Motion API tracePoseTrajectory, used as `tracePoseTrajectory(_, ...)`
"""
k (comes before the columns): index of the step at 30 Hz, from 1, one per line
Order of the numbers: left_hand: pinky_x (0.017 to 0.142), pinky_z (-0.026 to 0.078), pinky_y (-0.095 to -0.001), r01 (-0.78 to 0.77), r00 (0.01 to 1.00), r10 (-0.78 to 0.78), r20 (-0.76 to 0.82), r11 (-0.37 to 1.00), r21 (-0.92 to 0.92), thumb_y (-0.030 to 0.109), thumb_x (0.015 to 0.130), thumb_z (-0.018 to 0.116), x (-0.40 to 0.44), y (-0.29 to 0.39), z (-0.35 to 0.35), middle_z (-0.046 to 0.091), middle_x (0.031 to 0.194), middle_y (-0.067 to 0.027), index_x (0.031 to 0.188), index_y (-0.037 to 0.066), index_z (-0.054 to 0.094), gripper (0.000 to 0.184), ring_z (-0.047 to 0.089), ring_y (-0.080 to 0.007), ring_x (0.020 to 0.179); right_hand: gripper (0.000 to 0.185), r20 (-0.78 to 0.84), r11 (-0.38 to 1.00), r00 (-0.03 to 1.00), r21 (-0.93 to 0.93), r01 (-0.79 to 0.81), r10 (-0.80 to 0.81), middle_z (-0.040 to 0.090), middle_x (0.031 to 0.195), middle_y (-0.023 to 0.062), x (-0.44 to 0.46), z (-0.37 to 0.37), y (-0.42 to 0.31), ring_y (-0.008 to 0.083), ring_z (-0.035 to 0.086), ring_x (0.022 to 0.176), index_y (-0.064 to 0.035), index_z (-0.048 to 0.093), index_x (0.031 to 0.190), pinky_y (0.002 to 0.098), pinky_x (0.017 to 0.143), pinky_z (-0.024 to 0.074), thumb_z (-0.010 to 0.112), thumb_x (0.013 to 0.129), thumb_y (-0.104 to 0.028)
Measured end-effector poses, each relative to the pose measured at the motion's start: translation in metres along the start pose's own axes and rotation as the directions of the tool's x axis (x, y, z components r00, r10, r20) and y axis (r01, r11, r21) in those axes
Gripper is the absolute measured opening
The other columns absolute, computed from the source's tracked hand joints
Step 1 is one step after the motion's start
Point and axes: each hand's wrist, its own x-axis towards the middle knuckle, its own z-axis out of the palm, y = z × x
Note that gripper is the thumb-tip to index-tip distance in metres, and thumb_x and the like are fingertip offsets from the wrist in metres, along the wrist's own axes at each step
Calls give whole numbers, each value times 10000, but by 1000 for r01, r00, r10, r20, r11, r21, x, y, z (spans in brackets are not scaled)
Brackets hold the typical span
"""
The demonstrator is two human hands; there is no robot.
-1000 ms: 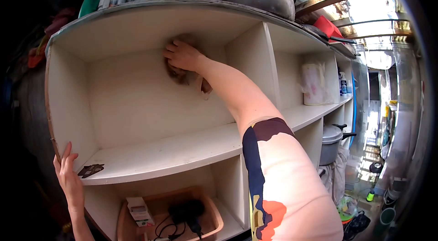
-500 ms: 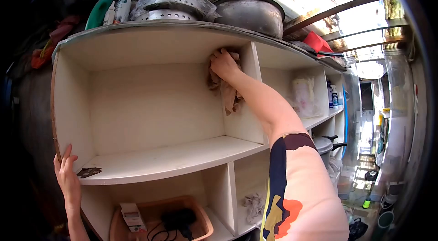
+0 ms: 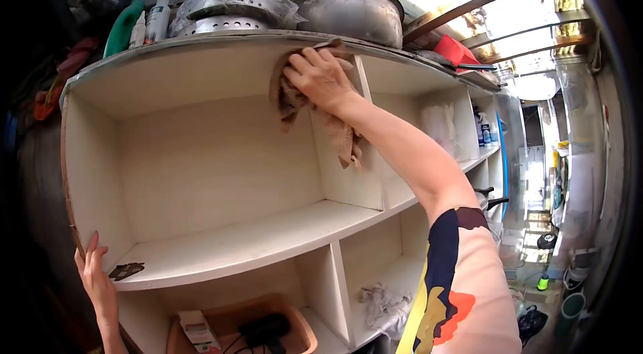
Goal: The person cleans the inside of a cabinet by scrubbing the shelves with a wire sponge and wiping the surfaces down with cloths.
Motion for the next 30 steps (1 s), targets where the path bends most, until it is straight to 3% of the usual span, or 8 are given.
tracePoseTrajectory(7,1160,273,-495,27,999,-27,35,1000,10,-193,681,396,2,12,-11,621,1294,-167,978,-43,572,376,491,-415,1219,84,-64,994,994,67,89,-85,566,918,-78,56,62,-84,141,528,941,-211,686,810,297,772,438,608,778,-199)
tracePoseTrajectory(11,1179,244,-498,49,996,-47,81,999,-23,-164,703,371,2,8,-10,600,1336,-161,988,-51,575,368,478,-398,1248,75,28,979,984,104,174,-178,582,956,-97,36,60,-59,133,541,1000,-224,679,796,287,791,447,610,770,-208)
tracePoseTrajectory(16,1203,207,-488,15,995,-19,101,999,41,-148,758,335,3,7,-10,586,1366,-151,1053,-50,587,400,521,-351,1229,207,543,991,836,-53,123,-75,604,1137,-112,-48,43,10,125,531,1141,-229,704,968,343,835,470,592,794,-220)
tracePoseTrajectory(20,1206,197,-499,9,987,-13,162,1000,22,-142,785,328,0,-7,-4,576,1390,-123,1080,-31,595,413,534,-323,1244,430,514,999,857,-31,-23,36,565,1287,-54,-59,25,6,174,510,1202,-195,638,1213,376,875,457,659,784,-198)
tracePoseTrajectory(22,1216,169,-510,-16,990,13,137,1000,22,-140,793,322,0,-11,-4,570,1401,-111,1093,-11,599,428,545,-300,1256,510,647,983,763,140,-123,3,559,1276,104,-19,-35,-8,302,549,1128,-115,624,1235,430,939,458,682,749,-259)
tracePoseTrajectory(24,1225,152,-509,-69,989,57,139,994,79,-137,802,315,0,-15,-4,565,1407,-101,1125,9,605,458,552,-276,1259,597,679,990,734,114,-81,-18,536,1277,78,-37,-40,-19,265,525,1120,-163,584,1274,417,920,440,728,718,-327)
tracePoseTrajectory(28,1220,189,-492,-74,986,59,159,993,95,-143,796,302,0,-16,-7,557,1418,-90,1151,13,604,492,540,-275,1265,602,744,950,614,310,35,-265,501,1387,7,-112,-74,-71,267,464,1256,-223,628,1241,479,904,444,786,660,-216)
tracePoseTrajectory(30,1213,225,-477,-71,988,53,143,989,127,-146,788,302,-1,-16,-3,557,1418,-86,1158,10,600,500,536,-282,1263,654,668,907,681,420,-13,-300,507,1382,4,-143,-82,-91,278,461,1259,-237,632,1253,481,925,438,808,625,-202)
